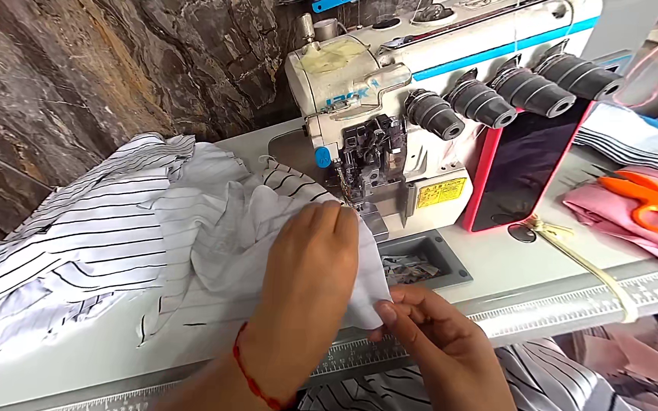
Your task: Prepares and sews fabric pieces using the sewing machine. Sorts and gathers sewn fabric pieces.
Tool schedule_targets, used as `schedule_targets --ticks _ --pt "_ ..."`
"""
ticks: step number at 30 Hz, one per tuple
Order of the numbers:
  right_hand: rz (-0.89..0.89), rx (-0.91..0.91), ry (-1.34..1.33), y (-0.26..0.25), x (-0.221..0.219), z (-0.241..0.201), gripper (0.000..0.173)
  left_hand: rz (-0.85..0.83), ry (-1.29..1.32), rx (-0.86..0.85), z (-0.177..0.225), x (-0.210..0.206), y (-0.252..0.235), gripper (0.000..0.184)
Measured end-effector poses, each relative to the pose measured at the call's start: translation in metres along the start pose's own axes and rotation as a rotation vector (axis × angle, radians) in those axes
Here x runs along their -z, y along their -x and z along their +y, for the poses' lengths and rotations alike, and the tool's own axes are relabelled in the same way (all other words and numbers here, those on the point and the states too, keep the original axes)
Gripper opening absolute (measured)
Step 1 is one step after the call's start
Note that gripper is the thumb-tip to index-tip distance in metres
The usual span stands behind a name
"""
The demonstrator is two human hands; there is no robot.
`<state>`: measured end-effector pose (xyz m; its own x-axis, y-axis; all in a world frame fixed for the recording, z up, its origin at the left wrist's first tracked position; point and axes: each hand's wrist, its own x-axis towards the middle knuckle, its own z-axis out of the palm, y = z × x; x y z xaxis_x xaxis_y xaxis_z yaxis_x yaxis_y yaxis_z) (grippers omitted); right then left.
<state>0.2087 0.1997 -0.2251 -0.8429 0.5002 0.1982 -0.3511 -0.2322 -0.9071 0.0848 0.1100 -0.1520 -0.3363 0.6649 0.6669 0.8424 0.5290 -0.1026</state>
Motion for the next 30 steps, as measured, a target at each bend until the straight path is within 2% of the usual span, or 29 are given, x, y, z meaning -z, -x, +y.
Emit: schedule_targets --ticks 5,7,10,14,18,21,23,25,26,28,30 --pt "0.051 0.099 0.012 -0.003 0.003 0.000 0.013 -0.009 0.066 0.070 0.013 -0.012 0.018 0.054" --pt "0.069 0.106 0.011 -0.004 0.003 -0.001 0.014 -0.024 0.119 0.075 0.012 -0.016 0.019 0.065" --pt "0.083 0.139 0.022 -0.007 0.001 -0.001 0.017 -0.036 0.139 0.080 0.008 -0.020 0.018 0.074" --pt "0.061 0.191 0.032 -0.010 0.001 0.001 0.027 -0.002 0.170 0.049 0.004 -0.022 0.018 0.076" --pt "0.028 0.248 0.085 -0.012 0.002 0.002 0.018 0.014 0.261 -0.009 -0.007 -0.017 0.018 0.081" --pt "0.020 0.268 0.124 -0.014 0.001 0.001 0.014 -0.023 0.306 -0.130 -0.024 -0.012 0.028 0.089" --pt "0.004 0.265 0.128 -0.014 0.002 -0.001 0.014 0.014 0.262 -0.202 -0.022 -0.020 0.047 0.073" --pt "-0.014 0.281 0.144 -0.014 0.004 -0.001 0.015 0.106 0.203 -0.226 -0.016 -0.032 0.062 0.036" --pt "-0.021 0.290 0.157 -0.013 0.005 0.000 0.016 0.159 0.197 -0.231 -0.014 -0.035 0.067 0.026" --pt "-0.027 0.302 0.194 -0.012 0.008 0.002 0.017 0.230 0.207 -0.244 -0.013 -0.035 0.072 0.021" --pt "-0.025 0.317 0.230 -0.014 0.009 0.005 0.017 0.228 0.220 -0.264 -0.016 -0.029 0.075 0.021"
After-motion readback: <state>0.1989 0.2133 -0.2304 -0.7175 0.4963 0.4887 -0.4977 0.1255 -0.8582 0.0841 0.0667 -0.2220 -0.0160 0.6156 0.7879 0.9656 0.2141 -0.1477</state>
